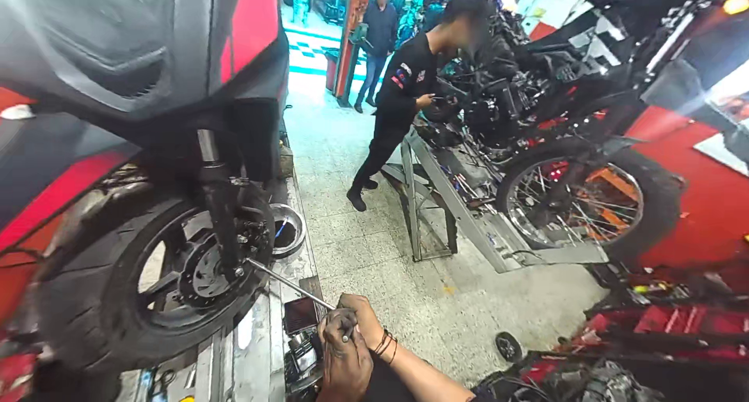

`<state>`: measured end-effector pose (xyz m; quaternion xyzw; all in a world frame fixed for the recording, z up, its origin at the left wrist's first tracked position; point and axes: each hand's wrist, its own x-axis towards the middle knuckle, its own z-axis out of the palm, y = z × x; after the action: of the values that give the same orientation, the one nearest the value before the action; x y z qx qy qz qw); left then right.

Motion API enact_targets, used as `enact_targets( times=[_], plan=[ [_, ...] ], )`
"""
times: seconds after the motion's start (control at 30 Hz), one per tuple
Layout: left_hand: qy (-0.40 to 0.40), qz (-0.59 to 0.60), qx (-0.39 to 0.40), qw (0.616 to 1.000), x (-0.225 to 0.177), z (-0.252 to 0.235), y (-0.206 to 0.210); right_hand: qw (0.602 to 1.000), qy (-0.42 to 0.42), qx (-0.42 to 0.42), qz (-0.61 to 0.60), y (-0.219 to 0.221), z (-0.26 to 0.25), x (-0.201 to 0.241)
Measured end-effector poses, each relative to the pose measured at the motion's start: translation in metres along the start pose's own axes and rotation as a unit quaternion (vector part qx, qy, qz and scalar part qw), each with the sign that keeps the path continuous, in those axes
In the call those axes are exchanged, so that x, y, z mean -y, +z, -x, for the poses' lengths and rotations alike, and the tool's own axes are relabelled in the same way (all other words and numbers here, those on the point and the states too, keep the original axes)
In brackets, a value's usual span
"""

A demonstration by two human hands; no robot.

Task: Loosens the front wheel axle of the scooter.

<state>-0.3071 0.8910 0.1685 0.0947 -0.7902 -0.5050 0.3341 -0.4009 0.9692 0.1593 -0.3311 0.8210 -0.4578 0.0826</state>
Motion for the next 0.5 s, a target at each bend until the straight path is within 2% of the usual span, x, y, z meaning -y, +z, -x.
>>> enact_targets(
  times=[0.13, 0.2, 0.27, 0.3, 0.43, 0.5],
  plan=[
    [0.042, 0.013, -0.031, 0.999, -0.007, -0.010, -0.010, 0.993, -0.099, -0.060, -0.035, 0.000, 0.003, -0.001],
    [0.025, 0.001, -0.035, 0.999, -0.021, -0.018, -0.025, 0.997, -0.049, -0.043, -0.032, 0.000, 0.013, 0.015],
    [-0.001, -0.008, -0.044, 0.999, -0.026, -0.013, -0.034, 0.997, 0.076, -0.009, -0.034, 0.000, 0.025, 0.055],
    [-0.017, 0.001, -0.045, 0.999, -0.026, -0.005, -0.033, 0.994, 0.105, -0.014, -0.038, 0.001, 0.031, 0.064],
    [0.000, 0.018, -0.069, 0.997, -0.016, -0.016, -0.031, 0.999, 0.014, -0.025, 0.019, 0.000, 0.008, 0.061],
    [0.000, 0.009, -0.070, 0.997, -0.017, -0.020, -0.035, 0.998, 0.009, -0.020, 0.054, -0.003, -0.002, 0.069]
  ],
)
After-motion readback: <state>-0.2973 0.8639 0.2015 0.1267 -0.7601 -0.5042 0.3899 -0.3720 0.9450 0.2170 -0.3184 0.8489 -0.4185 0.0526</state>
